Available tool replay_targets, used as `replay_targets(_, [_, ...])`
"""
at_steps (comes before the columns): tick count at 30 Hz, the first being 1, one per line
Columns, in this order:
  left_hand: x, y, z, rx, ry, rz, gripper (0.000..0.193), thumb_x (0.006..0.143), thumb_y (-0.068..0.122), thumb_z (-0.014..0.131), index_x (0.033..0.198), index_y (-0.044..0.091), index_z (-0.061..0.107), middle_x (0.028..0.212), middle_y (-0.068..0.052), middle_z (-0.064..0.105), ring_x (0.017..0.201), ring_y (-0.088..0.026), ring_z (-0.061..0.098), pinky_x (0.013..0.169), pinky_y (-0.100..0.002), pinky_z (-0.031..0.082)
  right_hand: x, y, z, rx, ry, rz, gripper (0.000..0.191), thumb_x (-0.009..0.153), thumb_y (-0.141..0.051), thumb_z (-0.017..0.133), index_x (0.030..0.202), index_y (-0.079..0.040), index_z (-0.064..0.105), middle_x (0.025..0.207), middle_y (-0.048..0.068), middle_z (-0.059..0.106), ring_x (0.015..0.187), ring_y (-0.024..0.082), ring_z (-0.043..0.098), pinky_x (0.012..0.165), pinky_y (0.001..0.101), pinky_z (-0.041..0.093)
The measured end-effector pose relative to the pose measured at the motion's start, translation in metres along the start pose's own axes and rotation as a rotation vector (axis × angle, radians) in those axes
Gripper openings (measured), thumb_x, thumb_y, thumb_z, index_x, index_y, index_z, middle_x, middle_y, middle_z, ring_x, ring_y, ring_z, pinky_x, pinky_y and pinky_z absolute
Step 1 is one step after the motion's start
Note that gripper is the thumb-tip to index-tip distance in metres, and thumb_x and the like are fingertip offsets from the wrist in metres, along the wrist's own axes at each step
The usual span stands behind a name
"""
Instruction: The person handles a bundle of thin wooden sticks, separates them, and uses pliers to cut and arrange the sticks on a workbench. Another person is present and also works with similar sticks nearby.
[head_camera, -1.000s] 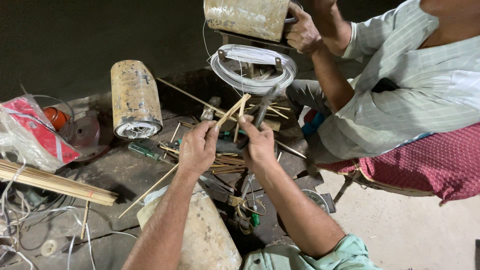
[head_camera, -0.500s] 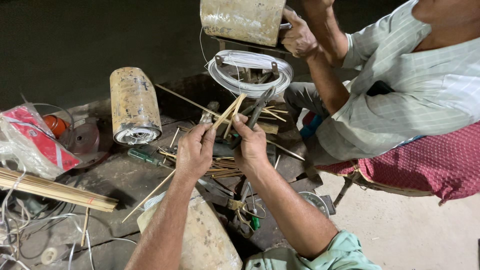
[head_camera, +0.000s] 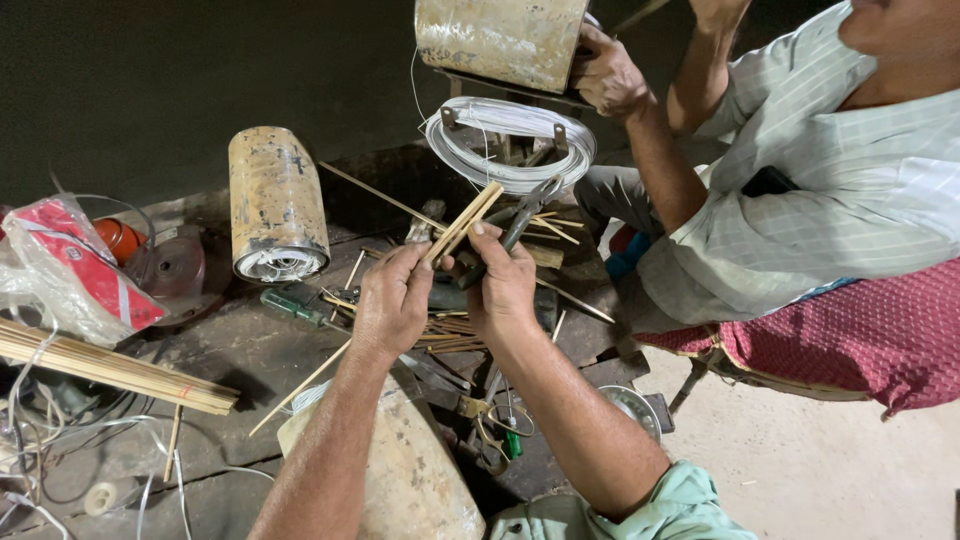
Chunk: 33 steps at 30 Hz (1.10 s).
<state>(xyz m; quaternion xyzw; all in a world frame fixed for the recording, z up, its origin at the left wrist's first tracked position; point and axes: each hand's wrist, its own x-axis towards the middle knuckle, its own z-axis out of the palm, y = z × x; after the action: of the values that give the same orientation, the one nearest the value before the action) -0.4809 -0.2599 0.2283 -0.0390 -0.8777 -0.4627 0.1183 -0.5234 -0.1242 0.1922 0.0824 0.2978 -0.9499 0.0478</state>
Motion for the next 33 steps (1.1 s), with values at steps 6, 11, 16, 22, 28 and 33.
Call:
replay_targets(6, [-0.002, -0.005, 0.000, 0.018, 0.016, 0.139, 0.024, 0.099, 0.006, 0.053, 0.106, 0.002, 0.075, 0.087, -0.010, 0.072, 0.067, -0.014, 0.064, 0.058, -0.033, 0.051, 0.003, 0.003, -0.007, -0.006, -0.018, -0.023, 0.017, 0.095, -0.012, 0.073, 0.103, 0.001, 0.067, 0.089, 0.010, 0.072, 0.072, 0.018, 0.069, 0.062, 0.0316, 0.059])
replay_targets(11, [-0.001, -0.010, 0.006, 0.106, -0.028, 0.009, 0.021, 0.099, 0.007, 0.053, 0.105, -0.003, 0.071, 0.077, -0.011, 0.067, 0.055, -0.016, 0.059, 0.044, -0.032, 0.046, 0.001, 0.001, -0.006, -0.021, -0.032, -0.036, 0.017, 0.094, -0.013, 0.074, 0.101, 0.001, 0.067, 0.085, 0.009, 0.070, 0.069, 0.018, 0.068, 0.062, 0.0312, 0.059])
replay_targets(16, [-0.005, -0.012, 0.008, 0.117, -0.025, 0.086, 0.023, 0.094, 0.003, 0.054, 0.108, -0.005, 0.070, 0.079, -0.013, 0.066, 0.057, -0.016, 0.061, 0.045, -0.032, 0.048, -0.002, -0.004, -0.004, -0.039, 0.008, -0.021, 0.015, 0.093, -0.012, 0.075, 0.098, -0.001, 0.066, 0.085, 0.008, 0.068, 0.068, 0.017, 0.067, 0.062, 0.0306, 0.058])
replay_targets(22, [-0.005, -0.015, 0.017, 0.209, -0.032, 0.084, 0.025, 0.098, 0.008, 0.055, 0.115, -0.005, 0.068, 0.093, -0.017, 0.070, 0.077, -0.024, 0.070, 0.062, -0.038, 0.058, 0.002, -0.003, -0.010, -0.036, 0.021, -0.058, 0.015, 0.093, -0.012, 0.074, 0.098, -0.001, 0.066, 0.087, 0.007, 0.069, 0.072, 0.015, 0.067, 0.061, 0.0301, 0.057])
replay_targets(28, [-0.008, -0.018, 0.028, 0.317, 0.005, 0.145, 0.029, 0.098, 0.013, 0.058, 0.121, -0.002, 0.066, 0.106, -0.022, 0.072, 0.090, -0.036, 0.073, 0.076, -0.046, 0.059, 0.007, -0.001, -0.029, -0.075, 0.039, -0.125, 0.014, 0.092, -0.012, 0.076, 0.097, -0.002, 0.067, 0.087, 0.005, 0.069, 0.074, 0.016, 0.066, 0.060, 0.0314, 0.055])
replay_targets(33, [-0.009, -0.018, 0.038, 0.310, -0.055, 0.140, 0.028, 0.096, 0.015, 0.060, 0.119, -0.001, 0.066, 0.103, -0.023, 0.072, 0.088, -0.039, 0.071, 0.074, -0.047, 0.057, 0.010, 0.001, -0.057, -0.138, 0.104, -0.136, 0.010, 0.091, -0.013, 0.075, 0.092, -0.007, 0.067, 0.084, 0.002, 0.069, 0.073, 0.013, 0.065, 0.057, 0.0320, 0.054])
